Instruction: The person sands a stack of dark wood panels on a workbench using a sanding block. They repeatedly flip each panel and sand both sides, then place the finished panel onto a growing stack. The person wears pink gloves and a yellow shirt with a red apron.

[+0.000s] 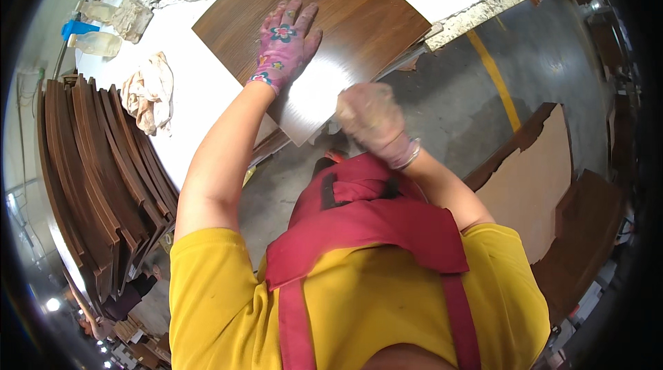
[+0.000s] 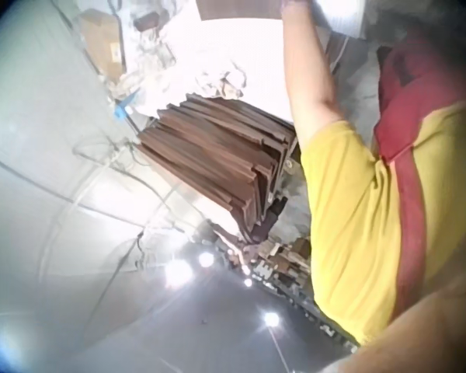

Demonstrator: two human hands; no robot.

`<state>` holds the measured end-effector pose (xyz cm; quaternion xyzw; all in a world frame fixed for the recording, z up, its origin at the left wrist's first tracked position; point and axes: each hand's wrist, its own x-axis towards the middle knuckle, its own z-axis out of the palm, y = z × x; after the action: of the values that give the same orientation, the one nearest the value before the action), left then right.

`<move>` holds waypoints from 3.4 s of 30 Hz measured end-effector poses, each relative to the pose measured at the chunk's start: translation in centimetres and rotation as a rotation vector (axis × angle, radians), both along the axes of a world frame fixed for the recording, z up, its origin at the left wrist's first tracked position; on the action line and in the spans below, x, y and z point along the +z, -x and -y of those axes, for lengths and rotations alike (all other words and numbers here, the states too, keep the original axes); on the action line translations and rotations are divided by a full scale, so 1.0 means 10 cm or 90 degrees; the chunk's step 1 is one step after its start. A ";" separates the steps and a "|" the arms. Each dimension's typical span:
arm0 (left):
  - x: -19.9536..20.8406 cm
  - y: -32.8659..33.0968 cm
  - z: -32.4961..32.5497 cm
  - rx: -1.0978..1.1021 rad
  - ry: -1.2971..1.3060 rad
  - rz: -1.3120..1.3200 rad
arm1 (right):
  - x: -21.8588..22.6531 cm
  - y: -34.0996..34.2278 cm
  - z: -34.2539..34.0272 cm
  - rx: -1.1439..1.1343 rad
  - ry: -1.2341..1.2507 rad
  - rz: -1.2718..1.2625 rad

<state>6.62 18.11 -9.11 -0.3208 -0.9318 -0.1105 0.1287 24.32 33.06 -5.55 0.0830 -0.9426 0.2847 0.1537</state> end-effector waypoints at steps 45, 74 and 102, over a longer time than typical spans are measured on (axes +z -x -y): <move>0.14 -0.01 -0.07 0.012 0.047 0.041 | -0.09 0.27 -1.60 -0.185 0.868 0.100; 0.13 0.00 -0.07 0.011 0.032 0.034 | -0.37 0.24 -1.03 -0.041 0.082 -0.177; 0.15 -0.01 -0.08 0.020 0.025 0.047 | 0.07 0.40 -1.83 -0.091 0.914 0.200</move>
<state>6.71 18.93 -7.60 -0.3046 -0.9427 -0.1023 0.0895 20.27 51.38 -4.87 -0.1412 -0.5384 0.8292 0.0515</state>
